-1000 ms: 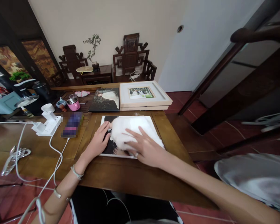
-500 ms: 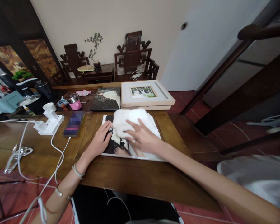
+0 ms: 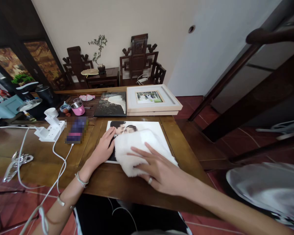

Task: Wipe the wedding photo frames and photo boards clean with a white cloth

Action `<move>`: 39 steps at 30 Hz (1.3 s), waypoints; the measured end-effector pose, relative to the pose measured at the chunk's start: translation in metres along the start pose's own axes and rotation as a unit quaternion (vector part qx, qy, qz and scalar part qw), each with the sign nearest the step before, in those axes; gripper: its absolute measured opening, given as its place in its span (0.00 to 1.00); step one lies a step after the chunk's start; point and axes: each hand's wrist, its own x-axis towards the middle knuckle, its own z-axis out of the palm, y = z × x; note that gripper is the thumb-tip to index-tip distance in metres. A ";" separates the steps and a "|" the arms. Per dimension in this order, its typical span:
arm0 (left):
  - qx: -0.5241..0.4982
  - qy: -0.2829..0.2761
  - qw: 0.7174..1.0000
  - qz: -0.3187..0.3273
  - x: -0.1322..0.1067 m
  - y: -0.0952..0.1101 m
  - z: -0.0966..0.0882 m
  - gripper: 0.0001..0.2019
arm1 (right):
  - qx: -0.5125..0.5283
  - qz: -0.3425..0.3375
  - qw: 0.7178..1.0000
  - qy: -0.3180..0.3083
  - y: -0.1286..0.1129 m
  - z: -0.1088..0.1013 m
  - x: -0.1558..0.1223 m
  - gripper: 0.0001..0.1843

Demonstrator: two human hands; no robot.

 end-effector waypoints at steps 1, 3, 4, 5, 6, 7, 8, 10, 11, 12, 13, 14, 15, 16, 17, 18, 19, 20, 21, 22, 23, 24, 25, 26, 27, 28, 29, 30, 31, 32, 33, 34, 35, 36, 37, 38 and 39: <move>0.004 0.000 1.000 0.002 0.000 -0.001 0.000 0.24 | -0.008 0.007 1.000 0.005 0.008 0.000 0.006 0.17; 0.009 0.003 1.000 0.004 0.000 -0.002 0.001 0.24 | -0.030 0.021 0.999 0.009 0.026 -0.001 0.022 0.16; 0.009 0.007 1.000 0.006 0.001 -0.002 0.002 0.24 | -0.041 0.029 0.999 0.010 0.036 -0.003 0.031 0.16; 0.008 0.010 1.000 0.007 0.001 -0.003 0.002 0.24 | -0.051 0.036 0.998 0.012 0.045 -0.004 0.040 0.16; 0.006 0.013 1.000 0.007 0.001 -0.003 0.002 0.24 | -0.059 0.043 0.997 0.014 0.053 -0.006 0.049 0.15; 0.004 0.015 1.000 0.008 0.000 -0.003 0.003 0.24 | -0.065 0.050 0.997 0.016 0.060 -0.009 0.058 0.16; 0.002 0.015 1.000 0.008 0.000 -0.004 0.003 0.24 | -0.069 0.057 0.996 0.018 0.066 -0.011 0.066 0.16; -0.001 0.013 1.000 0.009 0.000 -0.004 0.003 0.24 | -0.072 0.067 0.995 0.022 0.074 -0.014 0.079 0.16; -0.002 0.012 1.000 0.009 0.000 -0.004 0.003 0.24 | -0.073 0.071 0.995 0.022 0.076 -0.014 0.084 0.17; -0.004 0.012 1.000 0.008 0.000 -0.004 0.003 0.24 | -0.074 0.073 0.994 0.023 0.077 -0.013 0.087 0.17; -0.005 0.014 1.000 0.008 0.000 -0.004 0.003 0.24 | -0.076 0.077 0.994 0.026 0.076 -0.011 0.088 0.17; -0.007 0.017 1.000 0.007 0.000 -0.004 0.003 0.24 | -0.078 0.079 0.993 0.027 0.074 -0.008 0.087 0.17; -0.007 0.019 1.000 0.007 0.000 -0.004 0.003 0.23 | -0.079 0.080 0.993 0.027 0.070 -0.005 0.084 0.17; -0.008 0.018 1.000 0.008 0.000 -0.004 0.003 0.23 | -0.080 0.081 0.993 0.028 0.066 -0.002 0.080 0.17; -0.007 0.015 1.000 0.011 0.000 -0.003 0.002 0.23 | -0.078 0.078 0.993 0.029 0.061 0.001 0.075 0.16; -0.006 0.011 1.000 0.015 0.000 -0.003 0.002 0.23 | -0.073 0.071 0.994 0.029 0.054 0.003 0.068 0.16; -0.005 0.007 1.000 0.018 0.001 -0.002 0.001 0.23 | -0.065 0.062 0.996 0.029 0.048 0.004 0.060 0.16; -0.003 0.004 1.000 0.019 0.001 -0.002 0.001 0.23 | -0.054 0.052 0.997 0.027 0.040 0.004 0.052 0.16; -0.002 0.002 1.000 0.018 0.001 -0.001 0.001 0.23 | -0.042 0.043 0.998 0.023 0.033 0.003 0.043 0.16; 0.000 0.001 1.000 0.014 0.001 -0.001 0.000 0.23 | -0.029 0.035 0.999 0.017 0.025 0.002 0.034 0.16; 0.001 0.002 1.000 0.009 0.001 -0.001 0.001 0.23 | -0.019 0.030 0.999 0.012 0.018 0.001 0.025 0.16; 0.001 0.003 1.000 0.005 0.001 -0.001 0.001 0.23 | -0.012 0.028 0.999 0.008 0.011 0.000 0.017 0.16; 0.002 0.005 1.000 0.004 0.001 -0.002 0.002 0.23 | -0.010 0.027 1.000 0.007 0.006 -0.001 0.009 0.17; 0.002 0.007 1.000 0.004 0.001 -0.003 0.002 0.23 | -0.010 0.024 1.000 0.009 0.001 -0.002 0.002 0.17; 0.003 0.009 1.000 0.006 0.001 -0.003 0.003 0.23 | -0.013 0.020 1.000 0.011 -0.001 -0.002 -0.003 0.17; 0.003 0.010 1.000 0.007 0.001 -0.003 0.003 0.23 | -0.016 0.016 1.000 0.013 -0.002 -0.002 -0.008 0.17; 0.003 0.011 1.000 0.009 0.001 -0.004 0.003 0.24 | -0.020 0.013 1.000 0.015 0.000 -0.002 -0.011 0.16; 0.003 0.010 1.000 0.009 0.001 -0.004 0.003 0.24 | -0.025 0.012 0.999 0.018 0.004 -0.003 -0.013 0.16; 0.002 0.010 1.000 0.007 0.001 -0.004 0.003 0.24 | -0.032 0.014 0.999 0.024 0.010 -0.003 -0.013 0.16; 0.001 0.009 1.000 0.005 0.001 -0.004 0.003 0.24 | -0.040 0.022 0.998 0.031 0.019 -0.005 -0.012 0.17; 0.000 0.009 1.000 0.004 0.001 -0.003 0.003 0.24 | -0.050 0.033 0.997 0.038 0.028 -0.006 -0.009 0.17; -0.001 0.009 1.000 0.002 0.001 -0.003 0.002 0.24 | -0.062 0.048 0.996 0.045 0.038 -0.007 -0.005 0.17; -0.002 0.008 1.000 -0.001 0.001 -0.003 0.002 0.24 | -0.076 0.070 0.993 0.048 0.048 -0.009 0.000 0.17; -0.003 0.007 1.000 -0.004 0.001 -0.002 0.002 0.24 | -0.091 0.095 0.990 0.050 0.056 -0.010 0.007 0.17; -0.003 0.006 1.000 -0.008 0.001 -0.002 0.002 0.24 | -0.106 0.122 0.986 0.051 0.062 -0.010 0.014 0.17; -0.004 0.004 1.000 -0.013 0.001 -0.001 0.002 0.24 | -0.119 0.149 0.980 0.050 0.066 -0.010 0.021 0.17; -0.005 0.004 1.000 -0.017 0.001 -0.001 0.002 0.24 | -0.129 0.170 0.976 0.048 0.067 -0.009 0.028 0.18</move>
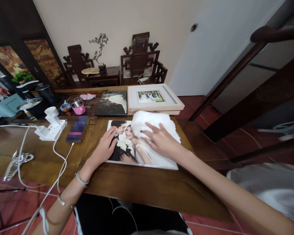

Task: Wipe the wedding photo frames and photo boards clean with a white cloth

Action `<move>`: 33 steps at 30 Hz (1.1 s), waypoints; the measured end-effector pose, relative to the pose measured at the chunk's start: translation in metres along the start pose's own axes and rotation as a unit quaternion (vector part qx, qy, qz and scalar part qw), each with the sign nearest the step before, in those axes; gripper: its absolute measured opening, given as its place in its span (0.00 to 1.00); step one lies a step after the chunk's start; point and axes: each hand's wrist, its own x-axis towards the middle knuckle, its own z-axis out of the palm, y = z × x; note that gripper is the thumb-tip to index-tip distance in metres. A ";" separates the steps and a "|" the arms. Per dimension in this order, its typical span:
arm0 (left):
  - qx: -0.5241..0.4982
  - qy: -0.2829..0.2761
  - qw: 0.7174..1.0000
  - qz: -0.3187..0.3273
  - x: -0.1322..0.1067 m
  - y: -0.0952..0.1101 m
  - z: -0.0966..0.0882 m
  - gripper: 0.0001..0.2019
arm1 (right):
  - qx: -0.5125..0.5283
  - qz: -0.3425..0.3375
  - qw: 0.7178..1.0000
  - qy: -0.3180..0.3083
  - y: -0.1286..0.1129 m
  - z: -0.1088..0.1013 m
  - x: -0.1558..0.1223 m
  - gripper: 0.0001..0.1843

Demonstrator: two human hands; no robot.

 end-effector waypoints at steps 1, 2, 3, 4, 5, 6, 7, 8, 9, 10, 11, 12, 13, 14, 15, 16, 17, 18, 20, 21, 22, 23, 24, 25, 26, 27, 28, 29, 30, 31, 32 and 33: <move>-0.004 0.001 1.000 -0.002 0.000 0.001 -0.001 0.24 | -0.008 0.013 1.000 -0.003 -0.004 0.001 0.006 0.18; -0.011 0.007 1.000 -0.002 0.000 0.002 -0.001 0.24 | -0.010 0.013 1.000 -0.007 -0.011 0.002 0.009 0.18; -0.023 0.017 1.000 -0.001 0.000 0.003 -0.002 0.23 | -0.008 0.000 1.000 -0.012 -0.019 0.003 0.012 0.18; -0.038 0.033 0.999 0.001 0.000 0.005 -0.004 0.23 | -0.002 -0.022 1.000 -0.017 -0.028 0.004 0.012 0.19; -0.058 0.054 0.997 0.002 -0.001 0.006 -0.005 0.23 | 0.008 -0.051 0.998 -0.022 -0.037 0.005 0.011 0.19; -0.078 0.078 0.994 0.001 -0.001 0.007 -0.006 0.23 | 0.020 -0.084 0.996 -0.029 -0.045 0.006 0.009 0.20; -0.098 0.101 0.990 -0.004 -0.001 0.008 -0.008 0.23 | 0.036 -0.120 0.991 -0.039 -0.053 0.007 0.005 0.21; -0.117 0.121 0.986 -0.010 -0.001 0.009 -0.009 0.23 | 0.052 -0.152 0.986 -0.049 -0.059 0.007 0.001 0.21; -0.132 0.133 0.982 -0.014 -0.002 0.010 -0.010 0.24 | 0.069 -0.181 0.979 -0.058 -0.064 0.008 -0.004 0.20; -0.143 0.139 0.980 -0.017 -0.002 0.011 -0.010 0.24 | 0.086 -0.208 0.972 -0.063 -0.068 0.008 -0.010 0.19; -0.149 0.138 0.979 -0.017 -0.002 0.011 -0.011 0.24 | 0.100 -0.232 0.965 -0.067 -0.070 0.007 -0.016 0.18; -0.151 0.132 0.980 -0.014 -0.002 0.012 -0.011 0.25 | 0.114 -0.250 0.959 -0.070 -0.071 0.005 -0.022 0.17; -0.149 0.125 0.981 -0.012 -0.002 0.012 -0.010 0.25 | 0.127 -0.262 0.954 -0.072 -0.070 0.003 -0.028 0.17; -0.143 0.115 0.983 -0.012 -0.002 0.012 -0.010 0.25 | 0.140 -0.267 0.950 -0.075 -0.069 -0.001 -0.034 0.16; -0.134 0.105 0.985 -0.012 -0.002 0.012 -0.009 0.25 | 0.154 -0.267 0.948 -0.078 -0.068 -0.005 -0.039 0.16; -0.123 0.095 0.988 -0.012 -0.002 0.012 -0.008 0.25 | 0.167 -0.259 0.948 -0.078 -0.065 -0.010 -0.044 0.16; -0.109 0.085 0.990 -0.009 -0.002 0.012 -0.007 0.24 | 0.177 -0.247 0.950 -0.075 -0.062 -0.014 -0.047 0.16; -0.094 0.076 0.993 -0.004 -0.002 0.011 -0.006 0.24 | 0.182 -0.233 0.953 -0.067 -0.058 -0.016 -0.050 0.16; -0.063 0.062 0.996 0.009 -0.001 0.010 -0.004 0.23 | 0.170 -0.204 0.963 -0.043 -0.048 -0.018 -0.050 0.15; -0.050 0.058 0.997 0.014 -0.001 0.009 -0.003 0.23 | 0.157 -0.187 0.969 -0.027 -0.042 -0.016 -0.049 0.14; -0.040 0.054 0.998 0.018 -0.001 0.008 -0.003 0.22 | 0.143 -0.171 0.975 -0.014 -0.036 -0.014 -0.045 0.14; -0.034 0.052 0.998 0.022 -0.001 0.007 -0.002 0.22 | 0.131 -0.157 0.979 -0.003 -0.029 -0.011 -0.041 0.15; -0.029 0.052 0.998 0.025 -0.001 0.006 -0.002 0.21 | 0.122 -0.141 0.982 0.007 -0.024 -0.008 -0.034 0.15; -0.026 0.052 0.998 0.029 -0.001 0.005 -0.002 0.21 | 0.117 -0.125 0.985 0.015 -0.019 -0.005 -0.026 0.15; -0.023 0.052 0.998 0.032 -0.001 0.005 -0.001 0.21 | 0.117 -0.106 0.987 0.024 -0.016 -0.003 -0.017 0.16; -0.021 0.052 0.998 0.036 -0.001 0.004 -0.001 0.20 | 0.123 -0.086 0.988 0.033 -0.014 -0.001 -0.006 0.16; -0.017 0.052 0.998 0.039 -0.001 0.004 -0.001 0.20 | 0.136 -0.067 0.988 0.040 -0.013 0.000 0.006 0.15; -0.013 0.051 0.998 0.042 -0.001 0.003 -0.001 0.20 | 0.155 -0.049 0.986 0.043 -0.014 0.000 0.018 0.16; -0.009 0.051 0.998 0.045 -0.001 0.003 0.000 0.20 | 0.174 -0.033 0.983 0.040 -0.017 0.000 0.031 0.16; -0.005 0.051 0.997 0.049 -0.001 0.002 0.000 0.19 | 0.193 -0.022 0.980 0.034 -0.020 0.000 0.044 0.17; -0.002 0.052 0.997 0.052 -0.001 0.001 0.000 0.19 | 0.206 -0.016 0.978 0.027 -0.024 0.000 0.056 0.18; 0.001 0.053 0.997 0.053 -0.001 0.001 0.000 0.19 | 0.214 -0.015 0.976 0.021 -0.029 0.001 0.067 0.18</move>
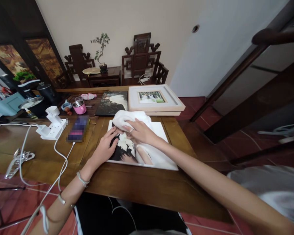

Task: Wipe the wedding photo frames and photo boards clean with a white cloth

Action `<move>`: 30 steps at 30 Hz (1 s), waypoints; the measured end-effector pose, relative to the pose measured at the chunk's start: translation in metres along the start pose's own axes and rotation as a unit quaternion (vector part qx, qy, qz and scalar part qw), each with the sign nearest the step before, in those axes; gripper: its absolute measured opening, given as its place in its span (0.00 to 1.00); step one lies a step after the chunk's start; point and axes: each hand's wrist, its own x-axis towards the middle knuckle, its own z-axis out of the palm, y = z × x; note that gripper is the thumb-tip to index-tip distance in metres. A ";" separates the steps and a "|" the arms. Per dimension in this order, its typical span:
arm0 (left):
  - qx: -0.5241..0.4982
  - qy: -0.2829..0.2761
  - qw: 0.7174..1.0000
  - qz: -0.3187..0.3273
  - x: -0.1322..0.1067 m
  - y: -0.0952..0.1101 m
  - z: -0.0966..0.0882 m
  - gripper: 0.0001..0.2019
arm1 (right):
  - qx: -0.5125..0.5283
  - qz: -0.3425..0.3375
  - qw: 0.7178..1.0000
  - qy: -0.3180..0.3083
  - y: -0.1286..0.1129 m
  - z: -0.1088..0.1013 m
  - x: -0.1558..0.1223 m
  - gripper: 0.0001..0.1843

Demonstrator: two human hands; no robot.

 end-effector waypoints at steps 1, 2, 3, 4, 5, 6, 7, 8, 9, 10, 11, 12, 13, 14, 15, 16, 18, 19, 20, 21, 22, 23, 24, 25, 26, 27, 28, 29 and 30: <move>0.002 0.001 1.000 0.000 0.000 -0.001 0.000 0.19 | 0.004 -0.001 1.000 -0.004 -0.003 0.003 0.010 0.18; 0.004 0.003 1.000 -0.001 0.000 -0.001 0.000 0.18 | 0.004 -0.007 1.000 -0.007 -0.006 0.005 0.017 0.17; 0.004 0.005 1.000 -0.002 0.000 -0.002 0.000 0.18 | 0.005 -0.015 1.000 -0.011 -0.008 0.007 0.023 0.17; 0.003 0.008 1.000 -0.002 0.000 -0.002 0.000 0.18 | 0.005 -0.021 1.000 -0.014 -0.008 0.009 0.025 0.17; 0.002 0.010 1.000 -0.002 0.000 -0.002 0.001 0.17 | 0.005 -0.025 1.000 -0.017 -0.008 0.009 0.026 0.16; 0.001 0.011 1.000 -0.001 0.000 -0.002 0.001 0.17 | 0.004 -0.025 0.999 -0.021 -0.007 0.009 0.024 0.16; -0.001 0.012 1.000 0.000 0.000 -0.002 0.001 0.17 | 0.003 -0.024 0.999 -0.024 -0.005 0.007 0.020 0.17; -0.002 0.012 1.000 0.000 0.000 -0.001 0.001 0.17 | 0.003 -0.021 0.999 -0.027 -0.001 0.005 0.014 0.17; -0.003 0.012 1.000 0.000 0.000 -0.001 0.001 0.18 | 0.003 -0.019 0.999 -0.026 0.004 0.002 0.008 0.17; -0.003 0.010 1.000 -0.001 0.000 0.000 0.001 0.18 | -0.001 -0.016 1.000 -0.021 0.010 -0.002 0.000 0.17; -0.004 0.009 1.000 -0.002 0.000 0.001 0.001 0.18 | -0.010 -0.009 1.000 -0.011 0.017 -0.007 -0.008 0.18; -0.005 0.008 1.000 -0.004 0.000 0.001 0.000 0.18 | -0.022 0.001 1.000 0.003 0.024 -0.012 -0.016 0.18; -0.006 0.006 1.000 -0.005 0.000 0.002 0.000 0.18 | -0.037 0.016 0.999 0.018 0.032 -0.017 -0.024 0.18; -0.007 0.004 1.000 -0.007 0.000 0.003 0.000 0.18 | -0.052 0.033 0.998 0.033 0.040 -0.022 -0.032 0.18; -0.008 0.003 1.000 -0.008 0.000 0.003 -0.001 0.18 | -0.066 0.047 0.996 0.044 0.047 -0.027 -0.040 0.19; -0.009 0.002 1.000 -0.009 0.000 0.004 -0.001 0.18 | -0.078 0.056 0.994 0.049 0.053 -0.030 -0.049 0.19; -0.008 0.002 1.000 -0.010 0.000 0.005 -0.001 0.18 | -0.101 0.050 0.992 0.052 0.056 -0.034 -0.069 0.18; -0.007 0.002 1.000 -0.011 0.000 0.005 -0.001 0.18 | -0.114 0.038 0.991 0.051 0.054 -0.034 -0.080 0.18; -0.006 0.002 1.000 -0.012 0.000 0.005 -0.001 0.18 | -0.126 0.022 0.991 0.048 0.048 -0.032 -0.092 0.18; -0.004 0.001 1.000 -0.013 0.000 0.005 -0.001 0.18 | -0.137 0.004 0.990 0.044 0.039 -0.029 -0.105 0.17; -0.004 0.001 1.000 -0.013 0.000 0.004 -0.001 0.18 | -0.144 -0.017 0.989 0.041 0.029 -0.026 -0.118 0.16; -0.003 0.000 1.000 -0.013 0.000 0.004 0.000 0.19 | -0.149 -0.040 0.988 0.032 0.017 -0.022 -0.131 0.15; -0.003 0.000 1.000 -0.013 -0.001 0.003 0.000 0.19 | -0.149 -0.062 0.987 0.023 0.005 -0.020 -0.143 0.13; -0.002 0.001 1.000 -0.012 -0.001 0.003 0.000 0.19 | -0.144 -0.086 0.986 0.000 -0.006 -0.018 -0.153 0.12; -0.002 0.002 1.000 -0.011 -0.001 0.002 0.000 0.19 | -0.140 -0.105 0.984 -0.020 -0.015 -0.017 -0.160 0.12; -0.002 0.004 1.000 -0.009 -0.001 0.002 0.000 0.19 | -0.134 -0.118 0.983 -0.036 -0.021 -0.017 -0.166 0.11; -0.002 0.006 1.000 -0.007 0.000 0.002 0.000 0.19 | -0.129 -0.123 0.983 -0.047 -0.025 -0.018 -0.168 0.11; -0.003 0.006 1.000 -0.006 0.000 0.002 0.000 0.19 | -0.126 -0.121 0.983 -0.049 -0.025 -0.019 -0.167 0.11; -0.003 0.004 1.000 -0.006 0.000 0.003 -0.001 0.19 | -0.123 -0.112 0.985 -0.041 -0.021 -0.021 -0.164 0.11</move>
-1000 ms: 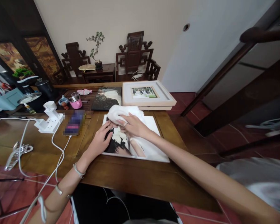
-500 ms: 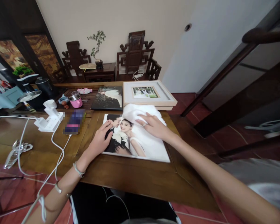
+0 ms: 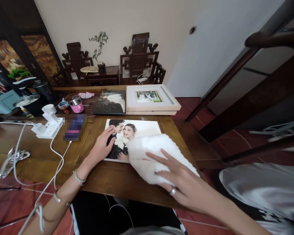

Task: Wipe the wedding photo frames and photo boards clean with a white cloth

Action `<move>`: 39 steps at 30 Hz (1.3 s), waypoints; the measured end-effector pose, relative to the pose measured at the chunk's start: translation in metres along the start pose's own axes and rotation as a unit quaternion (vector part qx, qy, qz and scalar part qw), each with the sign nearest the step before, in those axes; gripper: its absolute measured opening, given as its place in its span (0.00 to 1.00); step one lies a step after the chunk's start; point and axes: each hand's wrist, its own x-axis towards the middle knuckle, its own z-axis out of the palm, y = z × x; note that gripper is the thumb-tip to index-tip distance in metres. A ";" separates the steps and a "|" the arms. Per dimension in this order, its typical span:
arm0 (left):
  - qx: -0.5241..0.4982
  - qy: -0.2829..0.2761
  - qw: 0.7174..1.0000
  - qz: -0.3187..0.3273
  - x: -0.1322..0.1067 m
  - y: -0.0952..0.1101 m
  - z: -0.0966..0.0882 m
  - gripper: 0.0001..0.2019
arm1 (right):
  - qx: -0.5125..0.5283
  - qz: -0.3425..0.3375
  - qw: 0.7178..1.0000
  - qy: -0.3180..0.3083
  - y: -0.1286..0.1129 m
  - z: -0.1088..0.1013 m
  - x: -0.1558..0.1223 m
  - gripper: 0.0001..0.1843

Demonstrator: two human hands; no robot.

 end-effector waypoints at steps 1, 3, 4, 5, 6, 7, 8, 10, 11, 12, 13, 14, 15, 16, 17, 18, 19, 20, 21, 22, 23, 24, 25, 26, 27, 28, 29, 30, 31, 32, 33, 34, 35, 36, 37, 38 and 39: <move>0.000 -0.003 1.000 -0.001 0.000 0.000 -0.001 0.19 | 0.001 0.012 1.000 0.010 0.008 0.000 0.004 0.12; 0.000 -0.007 1.000 -0.003 0.000 0.001 -0.001 0.19 | 0.003 0.032 0.999 0.029 0.031 0.000 0.015 0.13; 0.000 -0.009 1.000 -0.003 0.000 0.001 -0.002 0.19 | 0.004 0.044 0.998 0.035 0.044 0.001 0.021 0.14; -0.001 -0.009 1.000 -0.003 0.000 0.001 -0.002 0.19 | 0.004 0.058 0.998 0.039 0.059 0.002 0.029 0.15; -0.002 -0.008 1.000 -0.003 0.000 0.001 -0.002 0.19 | 0.004 0.079 0.996 0.041 0.073 0.003 0.036 0.16; -0.003 -0.008 1.000 -0.002 0.000 0.001 -0.001 0.19 | 0.000 0.108 0.993 0.046 0.087 0.004 0.043 0.17; -0.003 -0.007 1.000 -0.002 0.000 0.001 -0.001 0.19 | -0.005 0.133 0.990 0.046 0.099 0.004 0.050 0.18; -0.002 -0.007 1.000 -0.003 0.000 0.001 -0.001 0.19 | -0.016 0.159 0.986 0.042 0.118 0.002 0.063 0.20; -0.002 -0.007 1.000 -0.004 0.000 0.001 -0.001 0.19 | -0.020 0.159 0.986 0.036 0.125 0.001 0.068 0.21; -0.003 -0.008 1.000 -0.003 0.000 0.001 -0.001 0.19 | -0.023 0.156 0.987 0.029 0.128 -0.001 0.072 0.21; -0.004 -0.008 1.000 -0.003 0.000 0.001 -0.001 0.19 | -0.024 0.154 0.987 0.025 0.130 -0.002 0.075 0.22; -0.006 -0.009 1.000 -0.002 0.000 0.001 -0.001 0.19 | -0.026 0.154 0.988 0.024 0.130 -0.003 0.076 0.23; -0.007 -0.010 1.000 -0.001 0.000 0.001 -0.001 0.19 | -0.026 0.154 0.987 0.025 0.127 -0.003 0.076 0.23; -0.007 -0.010 1.000 -0.001 0.000 0.001 -0.001 0.19 | -0.025 0.152 0.988 0.028 0.122 -0.002 0.075 0.23; -0.007 -0.010 1.000 -0.001 0.000 0.001 -0.001 0.19 | -0.024 0.147 0.988 0.035 0.116 -0.001 0.071 0.22; -0.006 -0.009 1.000 -0.001 -0.001 0.001 -0.001 0.19 | -0.023 0.137 0.989 0.042 0.109 0.001 0.066 0.22; -0.006 -0.008 1.000 -0.001 -0.001 0.001 0.000 0.19 | -0.021 0.124 0.991 0.049 0.100 0.003 0.059 0.20; -0.006 -0.007 1.000 -0.001 -0.001 0.000 0.000 0.19 | -0.018 0.112 0.992 0.056 0.089 0.006 0.050 0.19; -0.006 -0.006 1.000 -0.001 -0.001 0.000 0.000 0.19 | -0.016 0.099 0.993 0.062 0.078 0.008 0.041 0.17; -0.005 -0.005 1.000 -0.001 -0.001 0.000 0.000 0.19 | -0.014 0.089 0.994 0.066 0.065 0.009 0.031 0.16; -0.005 -0.005 1.000 0.000 -0.001 0.000 0.001 0.19 | -0.013 0.078 0.994 0.070 0.052 0.010 0.021 0.14; -0.005 -0.004 1.000 0.001 0.000 0.000 0.001 0.19 | -0.013 0.064 0.995 0.070 0.039 0.010 0.011 0.13; -0.004 -0.004 1.000 0.002 0.000 0.000 0.001 0.19 | -0.017 0.049 0.996 0.066 0.027 0.010 0.002 0.12; -0.004 -0.004 1.000 0.003 0.000 -0.001 0.001 0.19 | -0.021 0.032 0.998 0.055 0.015 0.008 -0.005 0.11; -0.003 -0.004 1.000 0.003 0.000 0.000 0.001 0.19 | -0.024 0.014 0.999 0.043 0.006 0.007 -0.010 0.10; -0.003 -0.004 1.000 0.001 0.000 0.000 0.001 0.19 | -0.025 -0.004 0.999 0.032 -0.002 0.006 -0.014 0.10; -0.004 -0.005 1.000 0.000 0.000 0.000 0.001 0.20 | -0.024 -0.016 0.999 0.022 -0.006 0.004 -0.015 0.11; -0.005 -0.005 1.000 -0.002 0.000 0.000 0.000 0.20 | -0.022 -0.023 0.999 0.017 -0.008 0.004 -0.015 0.11; -0.007 -0.005 1.000 -0.003 0.000 0.001 0.000 0.20 | -0.018 -0.023 0.999 0.016 -0.006 0.003 -0.013 0.11; -0.010 -0.003 1.000 -0.003 0.000 0.001 0.000 0.19 | -0.014 -0.018 1.000 0.020 -0.002 0.004 -0.010 0.11; -0.011 -0.003 1.000 -0.003 0.000 0.001 0.000 0.19 | -0.011 -0.008 1.000 0.026 0.005 0.005 -0.005 0.11; -0.011 -0.003 1.000 -0.003 0.000 0.001 0.000 0.19 | -0.008 0.003 0.999 0.033 0.014 0.006 0.001 0.11; -0.010 -0.005 1.000 -0.004 0.000 0.001 -0.001 0.19 | -0.006 0.013 0.999 0.040 0.025 0.006 0.009 0.12; -0.009 -0.007 1.000 -0.005 0.000 0.001 -0.001 0.19 | -0.005 0.022 0.999 0.044 0.036 0.007 0.017 0.12; -0.007 -0.009 1.000 -0.006 0.000 0.001 -0.001 0.19 | -0.006 0.031 0.999 0.044 0.048 0.008 0.026 0.13; -0.006 -0.010 1.000 -0.007 0.000 0.001 -0.001 0.19 | -0.009 0.041 0.998 0.044 0.060 0.008 0.035 0.14; -0.005 -0.011 1.000 -0.007 0.000 0.001 -0.001 0.19 | -0.013 0.054 0.997 0.045 0.071 0.008 0.045 0.15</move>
